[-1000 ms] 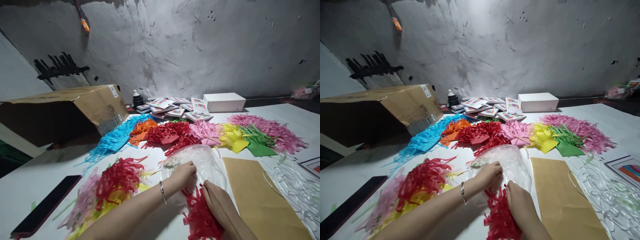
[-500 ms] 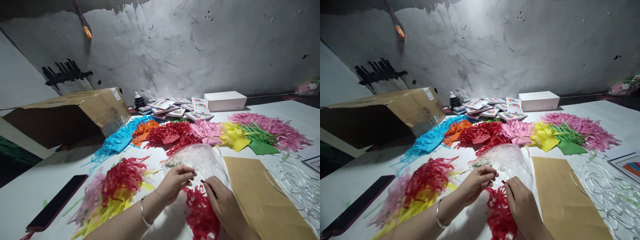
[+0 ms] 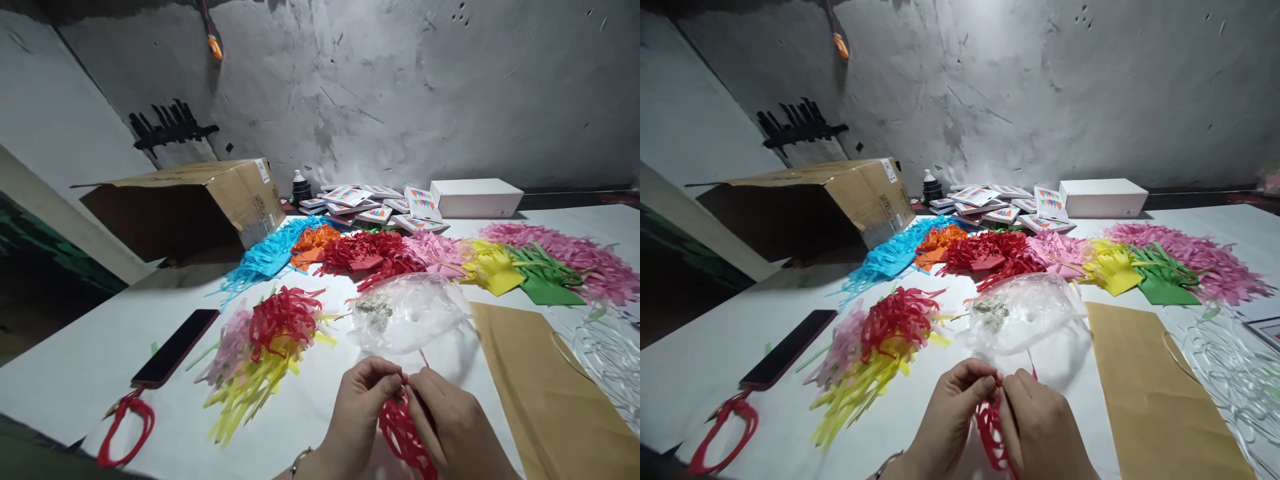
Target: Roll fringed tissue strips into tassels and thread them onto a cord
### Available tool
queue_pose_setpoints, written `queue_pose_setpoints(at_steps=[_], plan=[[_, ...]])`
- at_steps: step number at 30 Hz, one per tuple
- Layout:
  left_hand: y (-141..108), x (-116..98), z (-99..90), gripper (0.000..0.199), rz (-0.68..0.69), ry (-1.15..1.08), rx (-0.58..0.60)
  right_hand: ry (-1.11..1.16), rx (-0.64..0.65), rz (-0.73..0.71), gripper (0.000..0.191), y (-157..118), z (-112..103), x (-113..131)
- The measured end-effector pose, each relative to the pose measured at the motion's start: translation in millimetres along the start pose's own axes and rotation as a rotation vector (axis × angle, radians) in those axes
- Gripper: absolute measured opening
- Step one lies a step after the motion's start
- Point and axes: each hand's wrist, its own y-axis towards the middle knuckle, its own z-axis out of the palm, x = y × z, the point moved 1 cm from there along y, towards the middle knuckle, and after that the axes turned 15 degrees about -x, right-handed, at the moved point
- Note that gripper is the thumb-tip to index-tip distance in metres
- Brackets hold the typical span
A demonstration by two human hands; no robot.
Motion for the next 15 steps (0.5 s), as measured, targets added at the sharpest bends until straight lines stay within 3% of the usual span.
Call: queue_pose_setpoints(at_steps=[7, 15], plan=[[-13, -8, -19.4, 0.021, 0.193, 0.151, 0.049, 0.263, 0.090, 0.190, 0.017, -16, 5, 13], [-20, -5, -46.8, 0.017, 0.026, 0.263, 0.096, 0.233, 0.216, 0.158, 0.016, -42, 17, 14]])
